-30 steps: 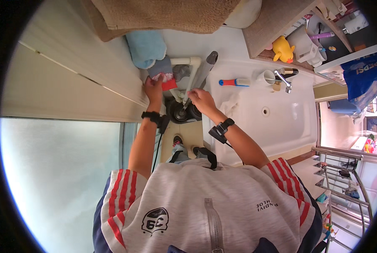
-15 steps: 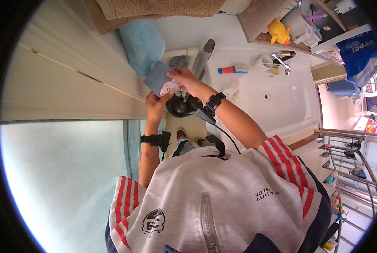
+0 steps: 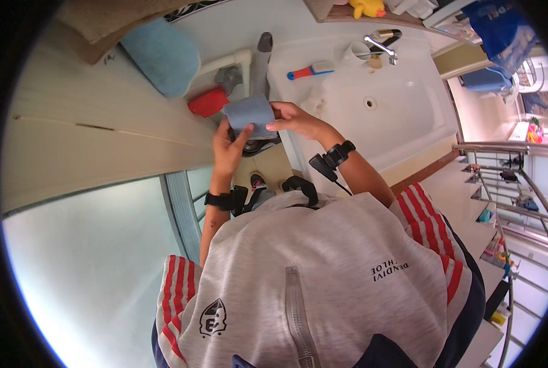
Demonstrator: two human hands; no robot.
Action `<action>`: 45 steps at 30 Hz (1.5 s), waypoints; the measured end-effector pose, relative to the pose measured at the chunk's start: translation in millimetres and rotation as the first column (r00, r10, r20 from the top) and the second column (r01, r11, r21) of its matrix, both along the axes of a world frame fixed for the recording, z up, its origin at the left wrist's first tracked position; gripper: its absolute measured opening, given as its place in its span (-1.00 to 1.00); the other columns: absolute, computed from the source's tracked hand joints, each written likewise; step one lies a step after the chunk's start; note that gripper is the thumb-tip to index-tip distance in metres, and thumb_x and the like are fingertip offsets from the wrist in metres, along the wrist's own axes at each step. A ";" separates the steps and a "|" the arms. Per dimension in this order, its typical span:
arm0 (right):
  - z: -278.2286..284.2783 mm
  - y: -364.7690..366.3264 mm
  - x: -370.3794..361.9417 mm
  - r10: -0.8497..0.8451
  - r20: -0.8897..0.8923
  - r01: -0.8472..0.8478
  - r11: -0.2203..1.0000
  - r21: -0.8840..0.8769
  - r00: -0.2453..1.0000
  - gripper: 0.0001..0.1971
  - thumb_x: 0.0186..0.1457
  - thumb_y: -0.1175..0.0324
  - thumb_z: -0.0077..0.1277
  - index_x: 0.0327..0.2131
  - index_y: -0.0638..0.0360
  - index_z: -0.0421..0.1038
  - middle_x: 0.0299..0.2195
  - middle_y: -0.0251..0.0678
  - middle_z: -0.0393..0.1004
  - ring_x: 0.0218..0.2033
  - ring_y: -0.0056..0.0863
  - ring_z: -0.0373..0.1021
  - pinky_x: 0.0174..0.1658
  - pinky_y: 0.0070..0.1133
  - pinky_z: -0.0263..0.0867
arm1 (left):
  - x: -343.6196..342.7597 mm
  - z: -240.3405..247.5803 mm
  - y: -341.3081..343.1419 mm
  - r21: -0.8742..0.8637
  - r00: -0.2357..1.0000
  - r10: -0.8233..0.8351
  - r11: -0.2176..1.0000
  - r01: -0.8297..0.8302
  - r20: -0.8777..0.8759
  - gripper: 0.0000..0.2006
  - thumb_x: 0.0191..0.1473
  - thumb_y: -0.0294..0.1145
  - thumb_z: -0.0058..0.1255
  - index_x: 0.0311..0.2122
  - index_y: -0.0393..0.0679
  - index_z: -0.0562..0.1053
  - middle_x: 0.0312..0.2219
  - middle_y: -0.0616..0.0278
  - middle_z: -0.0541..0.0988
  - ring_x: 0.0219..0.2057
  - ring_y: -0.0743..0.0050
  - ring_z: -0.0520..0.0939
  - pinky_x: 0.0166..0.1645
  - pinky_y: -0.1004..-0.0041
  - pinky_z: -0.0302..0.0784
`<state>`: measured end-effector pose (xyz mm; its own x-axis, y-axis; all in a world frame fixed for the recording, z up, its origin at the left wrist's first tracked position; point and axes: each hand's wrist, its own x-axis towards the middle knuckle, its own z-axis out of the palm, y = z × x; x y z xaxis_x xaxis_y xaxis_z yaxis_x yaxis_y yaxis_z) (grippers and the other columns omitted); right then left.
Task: The person organizes a variety of small towels and objects on a bathroom rack. They take several folded towels, unfold them, and drape them over the bars of the towel rack, and also hang a small blue cloth and place a yellow rubber duck on a nearby shelf.
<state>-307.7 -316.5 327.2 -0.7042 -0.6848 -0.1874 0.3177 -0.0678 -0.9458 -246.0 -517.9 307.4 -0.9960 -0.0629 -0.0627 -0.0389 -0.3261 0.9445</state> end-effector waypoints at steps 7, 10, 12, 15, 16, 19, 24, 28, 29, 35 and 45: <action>-0.4 34.5 27.7 -0.335 0.161 0.341 0.940 -0.007 0.928 -0.32 0.06 0.29 0.21 0.20 0.10 0.11 -0.01 -0.29 0.35 0.02 -0.52 0.31 0.00 -0.53 0.35 | -8.4 15.6 24.3 -0.688 0.863 -0.328 0.725 -0.032 -0.385 -0.69 -0.19 -0.60 0.15 -0.23 -0.31 0.49 -0.25 -0.01 0.51 -0.24 -0.06 0.52 -0.07 0.29 0.43; -3.7 46.3 34.9 -0.297 0.248 0.340 0.928 -0.154 0.922 -0.25 0.05 0.32 0.21 0.25 -0.04 0.02 0.05 -0.27 0.26 0.05 -0.45 0.28 -0.02 -0.48 0.38 | -15.6 14.5 27.9 -0.746 0.782 -0.434 0.663 -0.059 -0.447 -0.73 -0.23 -0.58 0.14 -0.29 -0.31 0.52 -0.27 -0.02 0.53 -0.27 -0.05 0.55 -0.14 0.25 0.47; -3.4 51.7 36.5 -0.303 0.285 0.370 0.903 -0.220 0.909 -0.24 0.04 0.34 0.21 0.26 -0.04 0.01 0.06 -0.27 0.24 0.07 -0.41 0.26 -0.02 -0.47 0.37 | -19.5 26.8 35.0 -0.766 0.776 -0.477 0.643 -0.010 -0.411 -0.77 -0.21 -0.51 0.18 -0.33 -0.29 0.55 -0.29 0.00 0.55 -0.28 0.01 0.57 -0.22 0.25 0.50; -12.0 56.2 38.0 -0.326 0.211 0.373 0.893 -0.253 0.922 -0.22 0.01 0.37 0.21 0.26 -0.03 0.00 0.07 -0.26 0.22 0.11 -0.37 0.24 0.01 -0.45 0.35 | -16.9 43.0 47.9 -0.799 0.874 -0.471 0.569 0.196 -0.121 -0.72 -0.21 -0.41 0.24 -0.31 -0.26 0.55 -0.28 0.04 0.55 -0.27 0.08 0.58 -0.24 0.28 0.51; -16.0 56.5 38.5 -0.337 0.099 0.351 0.911 -0.217 0.936 -0.21 0.00 0.39 0.21 0.26 -0.03 0.00 0.08 -0.26 0.22 0.12 -0.35 0.23 0.04 -0.43 0.33 | -17.0 45.4 52.6 -0.800 0.868 -0.483 0.563 0.207 -0.116 -0.72 -0.21 -0.41 0.24 -0.31 -0.26 0.55 -0.28 0.04 0.55 -0.27 0.08 0.58 -0.24 0.28 0.51; -20.1 52.3 35.2 -0.360 -0.160 0.340 0.930 -0.136 0.919 -0.17 -0.04 0.41 0.20 0.28 -0.02 -0.03 0.13 -0.23 0.20 0.13 -0.34 0.22 0.11 -0.38 0.25 | -20.1 51.9 65.4 -0.841 0.828 -0.555 0.484 0.240 -0.083 -0.53 -0.21 -0.39 0.25 -0.08 -0.23 0.49 -0.28 0.03 0.51 -0.20 0.09 0.56 -0.06 0.29 0.46; -25.3 64.3 39.4 -0.384 0.244 0.452 0.812 -0.369 0.890 -0.10 -0.14 0.44 0.18 0.30 -0.04 -0.05 0.20 -0.19 0.16 0.16 -0.26 0.22 0.17 -0.29 0.20 | -27.5 27.6 59.6 -0.704 0.834 -0.501 0.677 0.213 -0.229 0.03 -0.26 -0.26 0.36 0.32 -0.16 0.03 -0.07 -0.08 0.48 -0.02 0.10 0.52 0.05 0.30 0.44; -13.2 72.8 41.3 -0.291 0.374 0.466 0.677 -0.570 0.881 -0.15 -0.09 0.48 0.14 0.29 -0.03 -0.04 0.18 -0.13 0.18 0.19 -0.09 0.20 0.19 -0.21 0.19 | -25.8 -0.6 39.9 -0.175 0.801 -0.596 0.795 0.581 -0.049 -0.14 -0.05 -0.35 0.26 0.31 -0.23 0.05 0.00 0.04 0.44 0.10 0.29 0.39 0.22 0.37 0.20; -11.6 74.5 40.5 -0.347 0.364 0.494 0.723 -0.483 0.865 -0.17 -0.05 0.46 0.15 0.28 0.00 -0.04 0.17 -0.13 0.20 0.17 -0.13 0.23 0.18 -0.23 0.21 | -26.3 -5.5 35.6 -0.174 0.804 -0.593 0.797 0.578 -0.047 -0.14 -0.05 -0.35 0.26 0.31 -0.23 0.05 0.00 0.04 0.44 0.10 0.29 0.39 0.22 0.37 0.20; -23.0 78.8 34.2 -0.447 0.235 0.494 0.843 -0.214 0.863 -0.22 0.04 0.34 0.17 0.28 0.10 -0.04 0.13 -0.12 0.26 0.08 -0.30 0.31 0.09 -0.34 0.30 | -32.4 -11.3 44.5 -0.309 0.912 -0.380 0.858 0.409 0.153 -0.54 0.18 -0.16 0.01 0.05 -0.32 0.40 -0.23 0.17 0.55 -0.17 0.43 0.50 0.00 0.48 0.35; -33.3 102.9 19.3 -0.481 0.211 0.511 0.850 -0.126 0.851 -0.25 0.03 0.32 0.21 0.24 0.16 0.03 0.00 -0.20 0.39 -0.04 -0.42 0.38 -0.08 -0.45 0.38 | -53.9 -4.3 65.3 -0.459 0.962 -0.269 0.851 0.254 0.033 -0.60 0.17 -0.13 0.02 -0.07 -0.28 0.44 -0.41 0.16 0.54 -0.31 0.47 0.49 -0.13 0.50 0.39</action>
<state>-288.4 -213.6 293.9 -0.9273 -0.2838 -0.2442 0.3482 -0.4141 -0.8410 -299.9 -452.6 303.1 -0.9806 0.1865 -0.0596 -0.0298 0.1585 0.9869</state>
